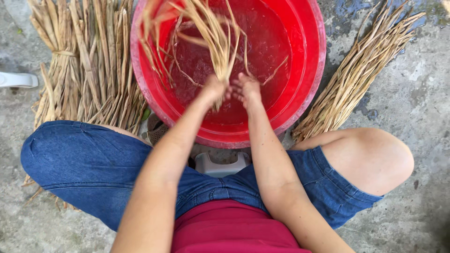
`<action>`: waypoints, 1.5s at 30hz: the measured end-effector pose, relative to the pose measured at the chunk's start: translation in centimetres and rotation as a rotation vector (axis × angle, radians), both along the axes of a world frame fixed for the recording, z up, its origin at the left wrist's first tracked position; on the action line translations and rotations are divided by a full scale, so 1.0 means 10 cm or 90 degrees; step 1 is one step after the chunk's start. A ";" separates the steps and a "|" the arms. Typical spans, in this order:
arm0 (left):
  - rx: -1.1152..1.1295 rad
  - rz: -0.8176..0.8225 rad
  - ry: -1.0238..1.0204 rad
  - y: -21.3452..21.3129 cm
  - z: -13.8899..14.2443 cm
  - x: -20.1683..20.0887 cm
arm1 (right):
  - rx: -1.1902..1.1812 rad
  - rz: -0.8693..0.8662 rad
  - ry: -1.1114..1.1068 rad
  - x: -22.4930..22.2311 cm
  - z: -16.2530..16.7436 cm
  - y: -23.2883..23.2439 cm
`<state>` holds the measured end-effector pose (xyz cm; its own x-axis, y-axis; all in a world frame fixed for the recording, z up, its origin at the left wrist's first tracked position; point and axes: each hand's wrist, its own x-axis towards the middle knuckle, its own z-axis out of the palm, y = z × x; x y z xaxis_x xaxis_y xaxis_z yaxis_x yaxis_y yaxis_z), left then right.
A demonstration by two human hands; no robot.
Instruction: The person sits on the ground and soaks bundles of long dried leaf strips in a red basin of water, pressing and turning them under the water and lifting bundles to re-dip them. They take new bundles from piles on the ground and place soaked strips back into the basin.
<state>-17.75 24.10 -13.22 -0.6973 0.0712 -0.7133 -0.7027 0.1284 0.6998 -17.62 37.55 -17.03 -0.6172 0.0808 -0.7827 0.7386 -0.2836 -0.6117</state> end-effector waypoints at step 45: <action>0.057 -0.177 -0.113 -0.11 0.40 0.42 | 0.047 0.477 0.114 0.65 0.65 -0.11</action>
<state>-13.52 22.99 -9.23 -0.5083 0.3086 -0.8040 -0.7614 0.2753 0.5870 -11.15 36.42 -10.55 -0.6440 -0.3604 -0.6748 0.6052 0.2996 -0.7376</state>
